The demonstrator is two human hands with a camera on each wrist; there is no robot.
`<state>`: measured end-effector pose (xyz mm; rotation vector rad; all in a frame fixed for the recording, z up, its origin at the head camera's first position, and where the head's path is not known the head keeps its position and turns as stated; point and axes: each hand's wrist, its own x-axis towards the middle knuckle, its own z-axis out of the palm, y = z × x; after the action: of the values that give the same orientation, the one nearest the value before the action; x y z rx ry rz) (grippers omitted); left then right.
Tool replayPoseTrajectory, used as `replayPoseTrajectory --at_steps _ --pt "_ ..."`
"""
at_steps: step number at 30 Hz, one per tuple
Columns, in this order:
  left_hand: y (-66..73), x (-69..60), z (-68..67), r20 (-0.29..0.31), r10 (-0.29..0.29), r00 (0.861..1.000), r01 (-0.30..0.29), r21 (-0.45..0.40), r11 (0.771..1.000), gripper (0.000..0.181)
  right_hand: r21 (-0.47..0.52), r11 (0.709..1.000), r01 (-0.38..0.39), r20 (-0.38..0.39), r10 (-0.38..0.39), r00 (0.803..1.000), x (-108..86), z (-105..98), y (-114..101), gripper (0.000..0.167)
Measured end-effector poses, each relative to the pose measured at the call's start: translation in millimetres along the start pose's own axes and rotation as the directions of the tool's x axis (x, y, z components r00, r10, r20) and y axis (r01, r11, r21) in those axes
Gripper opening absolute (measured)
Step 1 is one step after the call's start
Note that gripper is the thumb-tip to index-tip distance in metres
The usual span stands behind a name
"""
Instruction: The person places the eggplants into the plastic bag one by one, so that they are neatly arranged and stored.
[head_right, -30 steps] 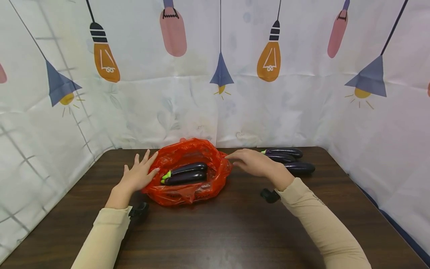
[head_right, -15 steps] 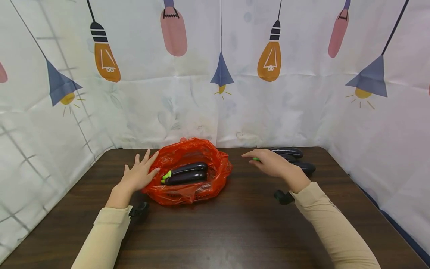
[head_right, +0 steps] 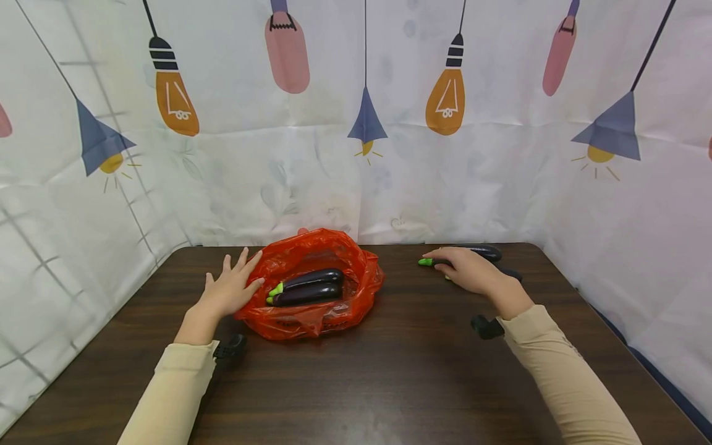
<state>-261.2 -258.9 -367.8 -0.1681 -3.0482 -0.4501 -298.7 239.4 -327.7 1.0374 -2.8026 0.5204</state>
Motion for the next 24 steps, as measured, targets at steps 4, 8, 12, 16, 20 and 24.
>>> replayPoseTrajectory --at_steps 4,8,12,16,20,24 --pt "-0.5 -0.2 -0.1 0.002 0.000 1.000 0.000 -0.004 1.000 0.071 -0.005 1.000 -0.023 0.007 0.023 1.000 -5.2 0 7 0.037" --pt "0.1 -0.2 0.0 0.002 0.001 1.000 -0.001 -0.002 1.000 0.070 -0.022 0.998 -0.056 0.011 0.056 0.998 -11.7 2 14 0.037" --pt "1.0 -0.1 -0.2 0.006 0.001 1.000 -0.001 0.000 1.000 0.070 -0.032 0.996 -0.085 0.013 0.085 0.996 -17.3 2 21 0.038" --pt "0.6 0.2 0.2 0.007 0.000 1.000 0.000 0.002 1.000 0.070 -0.039 0.993 -0.109 0.011 0.110 0.994 -20.7 1 27 0.039" --pt "-0.1 0.4 0.8 0.006 -0.002 1.000 0.002 0.003 1.000 0.070 -0.039 0.992 -0.122 0.005 0.122 0.993 -23.9 1 33 0.039" --pt "-0.2 0.7 0.7 0.010 -0.005 1.000 0.005 0.003 1.000 0.070 -0.036 0.990 -0.136 0.004 0.136 0.991 -27.6 2 37 0.039"
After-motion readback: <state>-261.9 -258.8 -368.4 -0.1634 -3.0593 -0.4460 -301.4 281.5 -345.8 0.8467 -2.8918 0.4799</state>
